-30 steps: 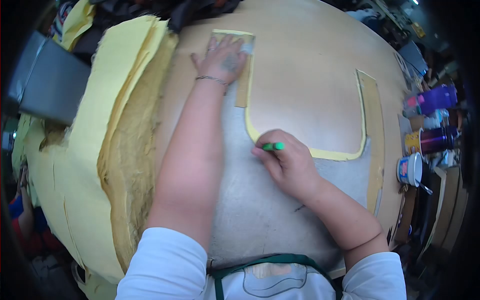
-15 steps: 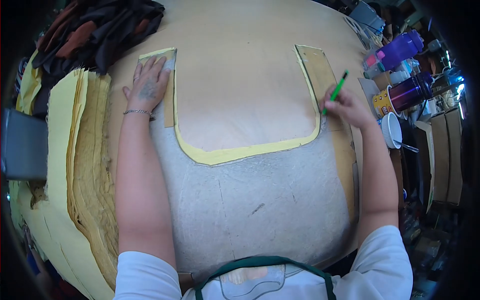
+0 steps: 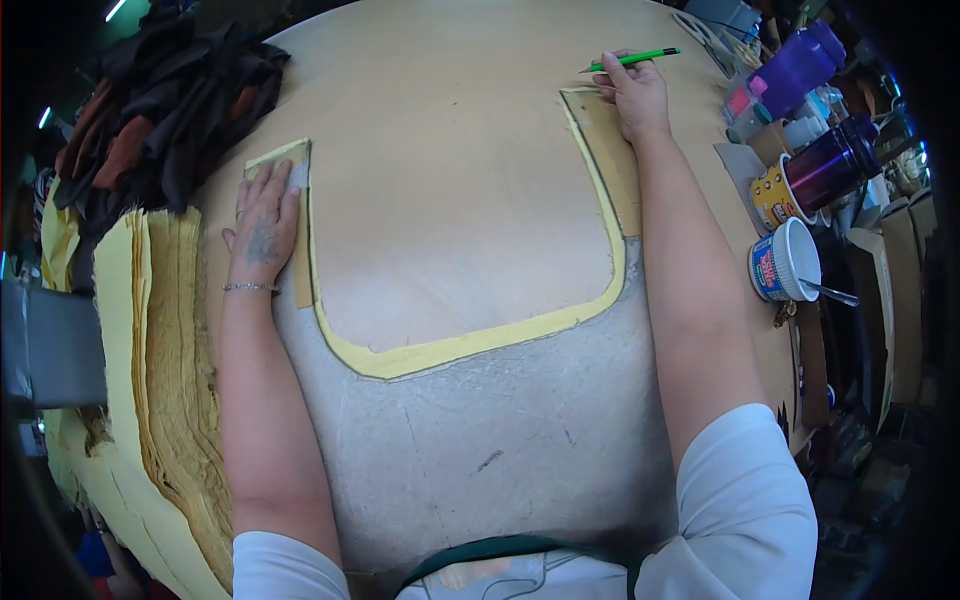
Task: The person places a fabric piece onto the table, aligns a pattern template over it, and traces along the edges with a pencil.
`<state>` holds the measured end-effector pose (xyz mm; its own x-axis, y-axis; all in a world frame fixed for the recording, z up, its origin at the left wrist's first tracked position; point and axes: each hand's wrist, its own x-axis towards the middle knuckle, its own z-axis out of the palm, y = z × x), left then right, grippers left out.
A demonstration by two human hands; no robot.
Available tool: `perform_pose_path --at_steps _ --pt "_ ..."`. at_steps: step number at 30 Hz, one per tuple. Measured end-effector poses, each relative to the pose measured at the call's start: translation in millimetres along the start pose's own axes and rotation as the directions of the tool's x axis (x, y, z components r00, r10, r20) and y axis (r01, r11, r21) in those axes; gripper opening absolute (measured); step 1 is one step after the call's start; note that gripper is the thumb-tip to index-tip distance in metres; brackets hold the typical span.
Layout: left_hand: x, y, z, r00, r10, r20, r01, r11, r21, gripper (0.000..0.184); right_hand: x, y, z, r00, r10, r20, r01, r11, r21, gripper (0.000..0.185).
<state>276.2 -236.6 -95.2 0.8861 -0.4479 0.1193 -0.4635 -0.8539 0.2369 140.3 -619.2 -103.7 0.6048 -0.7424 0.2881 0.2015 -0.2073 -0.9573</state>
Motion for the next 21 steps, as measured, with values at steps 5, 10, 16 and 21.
perform_pose_path --at_steps 5,10,16,21 --pt "-10 75 15 0.749 0.603 -0.274 -0.651 0.746 -0.14 0.032 0 5 -13 0.997 0.015 -0.078 -0.02 0.998 -0.064 0.022" --pt "-32 224 30 0.751 0.658 0.044 -0.635 0.74 -0.222 0.047 -2 2 -1 1.0 -0.007 0.003 0.007 0.971 -0.24 0.026" --pt "-17 245 69 0.839 0.542 0.047 -0.536 0.838 -0.104 0.059 13 22 5 0.993 -0.07 0.1 0.108 0.882 -0.458 0.031" --pt "-15 246 67 0.847 0.529 0.051 -0.523 0.847 -0.098 0.06 15 8 -8 0.996 -0.083 0.044 0.092 0.755 -0.65 0.026"
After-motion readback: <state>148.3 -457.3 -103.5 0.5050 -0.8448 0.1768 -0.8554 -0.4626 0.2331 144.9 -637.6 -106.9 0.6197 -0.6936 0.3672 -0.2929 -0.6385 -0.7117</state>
